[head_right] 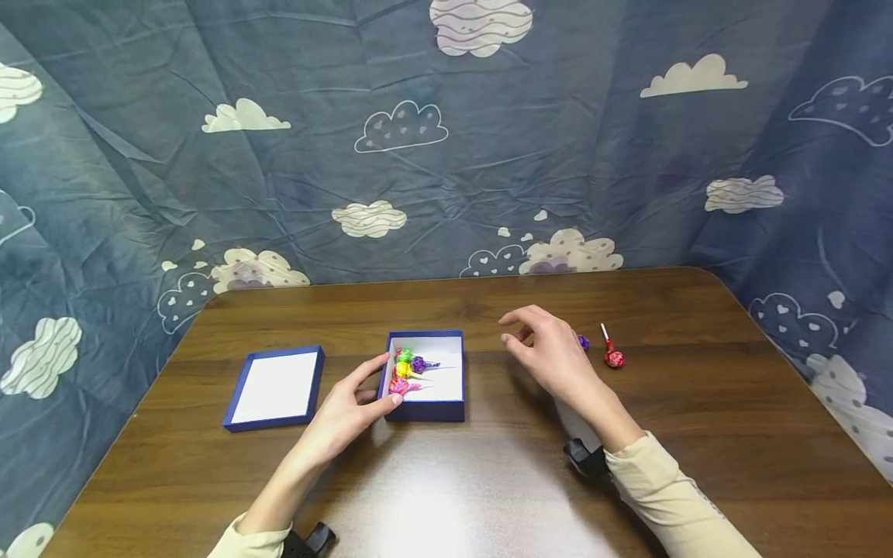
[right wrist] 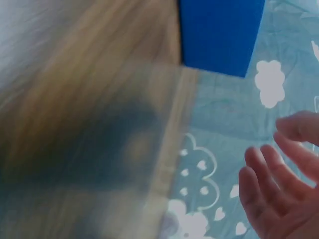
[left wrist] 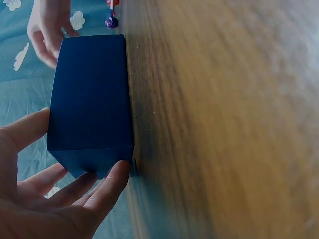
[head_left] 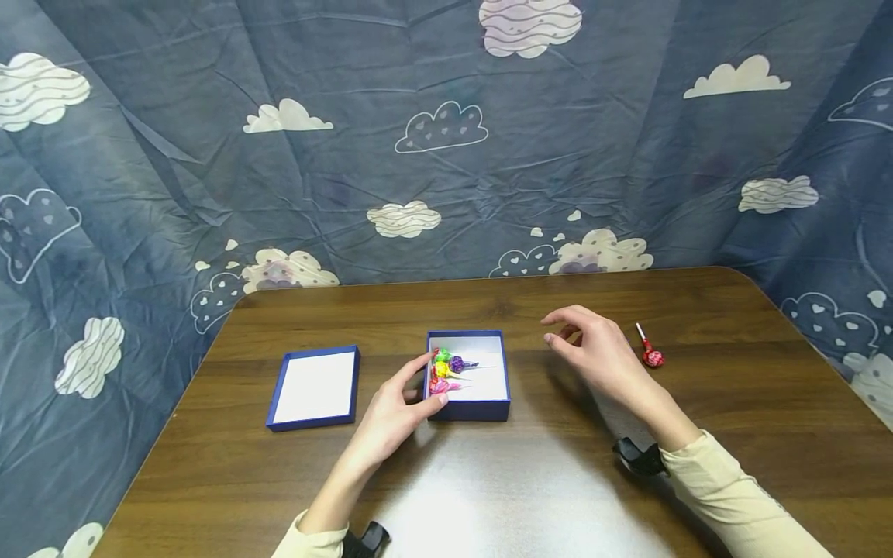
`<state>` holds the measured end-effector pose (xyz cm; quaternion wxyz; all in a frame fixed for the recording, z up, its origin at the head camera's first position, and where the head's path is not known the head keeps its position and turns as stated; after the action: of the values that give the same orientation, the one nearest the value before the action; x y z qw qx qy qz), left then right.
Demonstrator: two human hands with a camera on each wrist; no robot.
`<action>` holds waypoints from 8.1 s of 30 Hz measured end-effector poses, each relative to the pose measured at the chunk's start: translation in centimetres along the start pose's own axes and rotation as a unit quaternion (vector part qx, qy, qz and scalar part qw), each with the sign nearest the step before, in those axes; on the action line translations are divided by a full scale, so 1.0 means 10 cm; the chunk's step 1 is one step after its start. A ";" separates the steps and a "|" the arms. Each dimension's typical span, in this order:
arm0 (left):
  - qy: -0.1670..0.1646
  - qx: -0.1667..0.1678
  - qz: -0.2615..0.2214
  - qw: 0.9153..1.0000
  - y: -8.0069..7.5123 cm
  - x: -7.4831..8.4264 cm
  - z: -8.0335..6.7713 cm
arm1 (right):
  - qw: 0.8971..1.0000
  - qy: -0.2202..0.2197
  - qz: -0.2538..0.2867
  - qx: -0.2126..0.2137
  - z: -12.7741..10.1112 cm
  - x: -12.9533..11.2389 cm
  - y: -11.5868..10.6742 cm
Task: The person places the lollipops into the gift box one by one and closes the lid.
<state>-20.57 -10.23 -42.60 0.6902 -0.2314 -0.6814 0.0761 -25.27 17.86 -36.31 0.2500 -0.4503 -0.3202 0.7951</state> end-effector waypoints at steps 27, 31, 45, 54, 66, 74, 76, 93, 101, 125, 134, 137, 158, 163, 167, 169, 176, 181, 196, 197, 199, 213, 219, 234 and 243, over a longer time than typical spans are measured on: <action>-0.008 0.000 -0.001 1.000 -0.02 0.00 0.00 | 0.976 0.199 -0.029 -0.077 -0.34 0.91 -0.34; -0.009 -0.001 0.001 1.000 -0.02 0.00 0.00 | 0.974 0.210 -0.016 -0.078 -0.33 0.97 -0.31; -0.005 -0.003 -0.007 1.000 -0.02 0.01 0.00 | 0.976 0.191 -0.020 -0.100 -0.21 1.02 -0.18; -0.005 -0.006 -0.007 1.000 -0.02 0.01 0.00 | 0.969 0.201 0.046 -0.134 -0.20 1.02 -0.11; -0.003 -0.004 -0.008 1.000 -0.02 0.01 0.01 | 0.983 0.127 -0.039 -0.125 -0.17 0.89 -0.08; -0.005 -0.003 -0.006 1.000 -0.03 0.01 0.01 | 0.989 0.085 -0.049 -0.112 -0.17 0.77 -0.04; -0.006 -0.002 -0.005 1.000 -0.03 0.00 0.01 | 0.989 0.084 -0.041 -0.111 -0.17 0.72 -0.03; -0.009 -0.003 -0.007 1.000 -0.03 -0.01 0.01 | 0.994 0.018 0.065 -0.080 -0.07 0.16 0.05; -0.010 -0.003 -0.007 1.000 -0.03 -0.02 0.01 | 0.991 -0.033 0.112 -0.064 -0.01 -0.11 0.09; -0.012 -0.005 0.004 1.000 -0.04 -0.02 0.03 | 0.978 -0.085 0.168 -0.094 0.20 -0.66 0.46; -0.014 -0.008 -0.004 1.000 -0.03 -0.02 0.04 | 0.971 -0.107 0.177 -0.122 0.28 -0.77 0.68; -0.014 -0.012 -0.007 1.000 -0.03 -0.01 0.04 | 0.970 -0.109 0.170 -0.135 0.29 -0.75 0.76; -0.006 -0.013 -0.010 1.000 -0.03 -0.01 0.03 | 0.965 -0.163 -0.002 -0.206 0.28 -0.78 1.11; -0.004 -0.010 -0.010 1.000 -0.03 0.00 0.03 | 0.967 -0.149 -0.027 -0.205 0.28 -0.79 1.13; -0.005 -0.010 -0.013 1.000 -0.04 0.01 0.03 | 0.968 -0.136 -0.046 -0.204 0.30 -0.79 1.15; -0.005 -0.009 -0.014 1.000 -0.04 0.01 0.03 | 0.969 -0.133 -0.056 -0.201 0.32 -0.79 1.17; -0.006 -0.011 -0.012 1.000 -0.03 0.02 0.04 | 0.965 -0.141 -0.077 -0.207 0.37 -0.81 1.20; -0.004 -0.011 -0.015 1.000 -0.03 0.03 0.04 | 0.964 -0.138 -0.072 -0.216 0.39 -0.79 1.20; 0.007 -0.010 -0.015 1.000 -0.01 0.04 0.04 | 0.966 -0.123 0.007 -0.228 0.40 -0.74 1.15; 0.007 -0.010 -0.013 1.000 -0.01 0.04 0.04 | 0.966 -0.119 0.019 -0.229 0.40 -0.74 1.15; 0.008 -0.009 -0.011 1.000 -0.02 0.04 0.04 | 0.966 -0.119 0.041 -0.226 0.40 -0.74 1.12; 0.000 -0.006 -0.009 1.000 -0.03 0.02 0.03 | 0.975 -0.080 0.146 -0.146 0.40 -0.63 0.77; -0.003 -0.004 -0.010 1.000 -0.02 0.02 0.02 | 0.979 -0.071 0.146 -0.123 0.32 -0.60 0.57; 0.009 -0.001 -0.009 1.000 -0.03 0.01 0.02 | 0.990 -0.067 0.098 -0.082 0.08 -0.29 -0.04; 0.013 0.000 -0.008 1.000 -0.02 0.02 0.02 | 0.994 -0.083 0.026 -0.060 -0.12 -0.03 -0.45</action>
<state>-20.80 -10.31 -42.34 0.6994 -0.2271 -0.6743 0.0671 -23.55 20.98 -33.28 0.1742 -0.4050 -0.3752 0.8154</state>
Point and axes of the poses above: each hand's wrist, its own z-axis towards the middle knuckle, its own y-axis out of the palm, x = y × z, the point moved 8 cm from there along z, towards the middle knuckle, and after that the axes turned 3 degrees about -x, right-handed, at the moved point
